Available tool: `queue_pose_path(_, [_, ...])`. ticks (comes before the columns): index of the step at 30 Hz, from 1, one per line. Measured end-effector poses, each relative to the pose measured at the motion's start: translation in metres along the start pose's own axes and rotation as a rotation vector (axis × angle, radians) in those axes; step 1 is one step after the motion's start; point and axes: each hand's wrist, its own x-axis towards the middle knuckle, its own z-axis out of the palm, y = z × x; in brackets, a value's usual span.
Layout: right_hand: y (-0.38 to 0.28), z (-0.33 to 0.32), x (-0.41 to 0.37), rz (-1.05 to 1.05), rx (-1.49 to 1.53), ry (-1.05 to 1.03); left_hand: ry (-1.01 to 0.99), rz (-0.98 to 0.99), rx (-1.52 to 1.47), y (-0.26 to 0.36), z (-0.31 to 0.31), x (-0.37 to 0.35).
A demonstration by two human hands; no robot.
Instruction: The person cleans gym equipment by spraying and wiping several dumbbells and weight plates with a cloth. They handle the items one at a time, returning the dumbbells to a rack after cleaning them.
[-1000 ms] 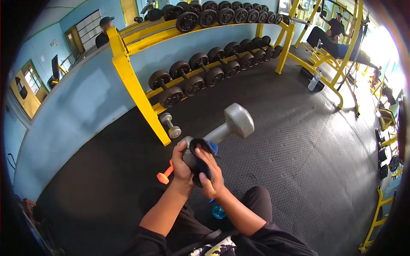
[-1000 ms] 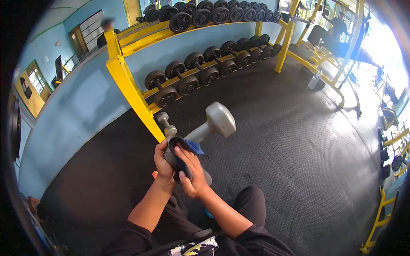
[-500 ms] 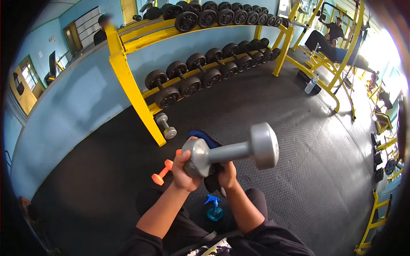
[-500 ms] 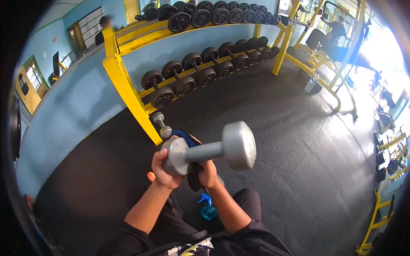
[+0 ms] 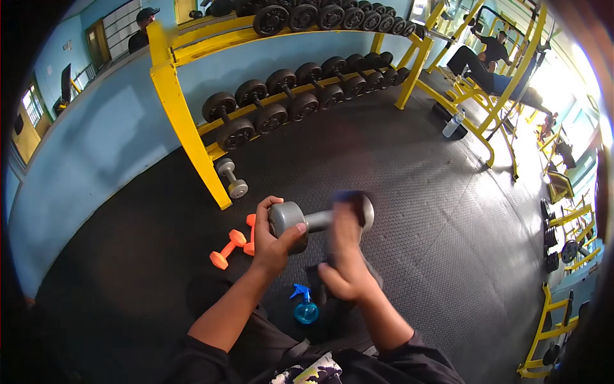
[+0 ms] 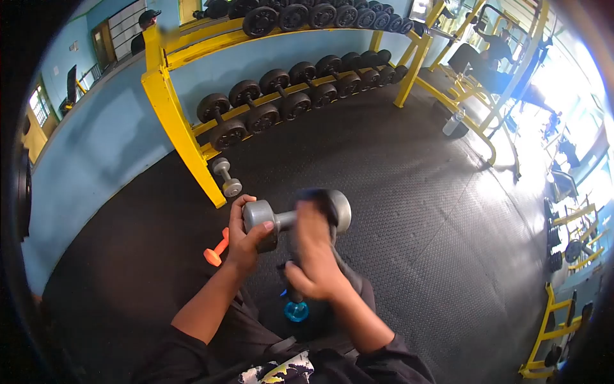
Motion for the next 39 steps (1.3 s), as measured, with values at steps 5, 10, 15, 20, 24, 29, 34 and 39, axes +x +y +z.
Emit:
queue_pose_path(5, [0.013, 0.010, 0.031, -0.099, -0.284, -0.231, -0.033, -0.012, -0.049, -0.006, 0.001, -0.002])
queue_pose_path(10, [0.049, 0.025, 0.034, -0.152, -0.419, -0.064, -0.067, 0.060, 0.170, -0.014, -0.002, -0.004])
queue_pose_path(15, [0.085, -0.010, 0.040, -0.188, -0.757, -0.330, -0.071, 0.282, 0.595, -0.024, -0.006, -0.006])
queue_pose_path(20, [0.088, -0.008, 0.022, -0.064, -0.720, -0.337, 0.000, 0.260, 0.572, -0.028, -0.003, -0.005])
queue_pose_path(24, [0.117, 0.015, -0.030, -0.160, -0.784, -0.054, 0.134, -0.025, 0.125, -0.027, -0.003, 0.000])
queue_pose_path(29, [0.118, 0.032, -0.064, -0.058, -0.564, -0.043, 0.397, -0.303, -0.104, -0.037, -0.011, 0.010])
queue_pose_path(34, [0.154, 0.100, -0.090, 0.441, -0.167, 0.037, 0.461, -0.663, -0.221, -0.044, -0.015, 0.014])
queue_pose_path(39, [0.192, 0.158, -0.109, 0.780, 0.344, -0.451, 0.607, -0.667, -0.149, -0.060, -0.014, 0.017])
